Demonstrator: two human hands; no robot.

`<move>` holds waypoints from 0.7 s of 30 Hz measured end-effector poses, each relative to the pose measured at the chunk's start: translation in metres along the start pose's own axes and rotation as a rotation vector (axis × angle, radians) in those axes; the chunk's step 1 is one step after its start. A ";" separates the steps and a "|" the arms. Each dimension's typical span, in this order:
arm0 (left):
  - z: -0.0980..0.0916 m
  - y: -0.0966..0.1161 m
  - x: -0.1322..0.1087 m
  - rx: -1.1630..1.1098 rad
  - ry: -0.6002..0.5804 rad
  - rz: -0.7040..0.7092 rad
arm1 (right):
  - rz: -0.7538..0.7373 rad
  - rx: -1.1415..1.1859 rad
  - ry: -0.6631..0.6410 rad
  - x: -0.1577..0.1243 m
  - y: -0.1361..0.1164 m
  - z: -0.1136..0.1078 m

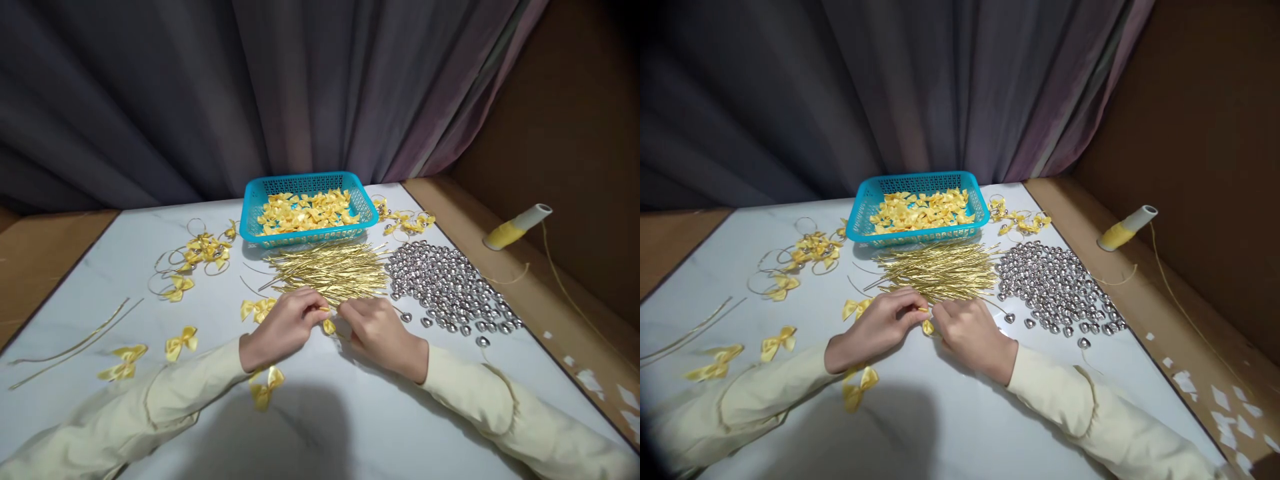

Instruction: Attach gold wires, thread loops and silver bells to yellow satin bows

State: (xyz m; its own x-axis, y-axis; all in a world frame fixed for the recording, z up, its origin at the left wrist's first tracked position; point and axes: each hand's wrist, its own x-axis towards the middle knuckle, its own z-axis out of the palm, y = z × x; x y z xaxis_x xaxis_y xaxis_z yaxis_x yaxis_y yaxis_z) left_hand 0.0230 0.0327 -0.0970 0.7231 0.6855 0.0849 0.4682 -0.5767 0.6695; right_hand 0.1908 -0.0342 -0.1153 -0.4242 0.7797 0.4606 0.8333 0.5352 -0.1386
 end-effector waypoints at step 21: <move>0.001 0.008 -0.004 0.099 0.046 0.060 | -0.093 -0.114 0.052 -0.002 -0.010 0.001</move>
State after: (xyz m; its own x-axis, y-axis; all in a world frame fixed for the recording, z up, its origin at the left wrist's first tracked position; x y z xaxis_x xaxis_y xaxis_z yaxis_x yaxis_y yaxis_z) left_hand 0.0249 0.0248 -0.0929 0.7283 0.6668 0.1578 0.4742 -0.6567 0.5864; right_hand 0.1831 -0.0406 -0.1153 -0.4850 0.7090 0.5120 0.8273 0.5617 0.0058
